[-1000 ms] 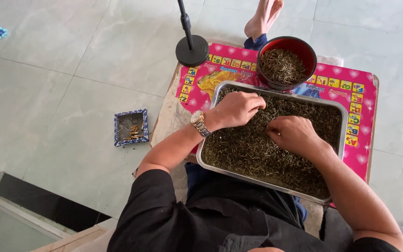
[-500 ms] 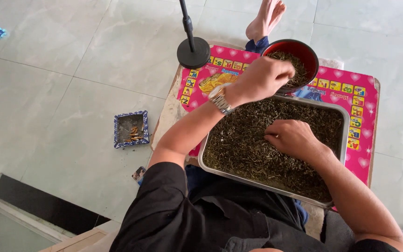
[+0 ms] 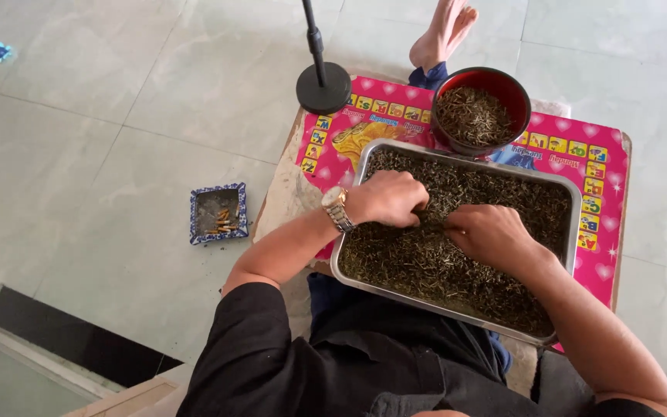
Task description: Sorting dried tea leaves by hand to remove stems and impurities into a separate dish.
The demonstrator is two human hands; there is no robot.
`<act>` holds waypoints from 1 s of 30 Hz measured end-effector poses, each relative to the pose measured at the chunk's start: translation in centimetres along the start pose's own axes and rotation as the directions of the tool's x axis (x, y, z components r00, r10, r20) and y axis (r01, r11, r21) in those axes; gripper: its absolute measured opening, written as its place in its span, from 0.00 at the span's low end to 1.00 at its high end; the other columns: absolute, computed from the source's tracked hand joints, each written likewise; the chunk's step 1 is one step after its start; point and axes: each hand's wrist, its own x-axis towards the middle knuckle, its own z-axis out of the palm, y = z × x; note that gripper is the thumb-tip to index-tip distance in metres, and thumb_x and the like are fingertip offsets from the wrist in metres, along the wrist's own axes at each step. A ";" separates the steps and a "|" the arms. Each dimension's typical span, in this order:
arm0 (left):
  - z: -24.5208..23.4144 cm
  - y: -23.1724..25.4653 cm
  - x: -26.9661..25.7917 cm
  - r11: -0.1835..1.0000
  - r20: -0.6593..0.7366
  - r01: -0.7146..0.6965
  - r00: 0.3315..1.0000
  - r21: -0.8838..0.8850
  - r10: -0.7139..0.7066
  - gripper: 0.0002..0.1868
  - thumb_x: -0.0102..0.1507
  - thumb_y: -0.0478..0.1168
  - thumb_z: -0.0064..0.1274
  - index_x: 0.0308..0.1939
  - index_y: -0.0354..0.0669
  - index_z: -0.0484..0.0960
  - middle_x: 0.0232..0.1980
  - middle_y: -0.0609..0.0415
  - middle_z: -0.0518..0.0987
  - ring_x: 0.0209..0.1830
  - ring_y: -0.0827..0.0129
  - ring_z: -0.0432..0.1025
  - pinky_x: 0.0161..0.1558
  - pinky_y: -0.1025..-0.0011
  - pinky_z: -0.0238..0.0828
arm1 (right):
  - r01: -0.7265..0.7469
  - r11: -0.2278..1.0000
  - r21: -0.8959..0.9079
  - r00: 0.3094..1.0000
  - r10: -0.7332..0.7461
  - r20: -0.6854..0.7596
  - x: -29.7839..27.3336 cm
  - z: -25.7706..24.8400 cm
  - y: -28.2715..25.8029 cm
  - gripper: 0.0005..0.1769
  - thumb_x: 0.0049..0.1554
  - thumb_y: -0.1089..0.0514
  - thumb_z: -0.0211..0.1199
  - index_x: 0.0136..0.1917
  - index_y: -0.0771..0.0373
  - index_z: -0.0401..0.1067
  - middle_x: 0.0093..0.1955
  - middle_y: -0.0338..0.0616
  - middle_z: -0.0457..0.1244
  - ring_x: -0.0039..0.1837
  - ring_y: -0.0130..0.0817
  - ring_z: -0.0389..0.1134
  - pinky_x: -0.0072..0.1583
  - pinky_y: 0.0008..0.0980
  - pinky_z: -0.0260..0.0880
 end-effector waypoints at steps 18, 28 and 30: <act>0.2 -0.2 -1.0 0.958 -0.449 -0.251 0.879 -0.142 0.163 0.04 0.60 0.34 0.54 0.31 0.43 0.83 0.28 0.58 0.85 0.17 0.69 0.74 0.26 0.73 0.68 | 0.116 0.972 0.206 0.846 0.011 -0.532 1.0 -7.7 0.4 0.05 0.56 0.65 0.69 0.46 0.64 0.82 0.38 0.45 0.72 0.31 0.33 0.68 0.34 0.30 0.68; -0.2 -0.1 -1.4 0.959 -0.515 -0.249 0.845 -0.135 0.146 0.06 0.60 0.34 0.54 0.32 0.44 0.87 0.27 0.60 0.85 0.15 0.72 0.71 0.25 0.76 0.66 | 0.009 1.000 0.013 0.829 0.000 -0.560 3.3 -7.8 0.6 0.16 0.59 0.61 0.68 0.61 0.65 0.79 0.37 0.45 0.71 0.24 0.30 0.65 0.22 0.26 0.60; -0.4 -0.3 -1.7 0.992 -0.408 -0.081 0.912 -0.097 0.035 0.10 0.60 0.40 0.51 0.29 0.44 0.85 0.31 0.57 0.85 0.22 0.65 0.75 0.28 0.68 0.69 | -0.142 0.990 0.011 0.965 0.141 -0.221 1.6 -7.0 -0.6 0.15 0.56 0.48 0.61 0.55 0.48 0.79 0.43 0.34 0.74 0.38 0.41 0.75 0.41 0.42 0.76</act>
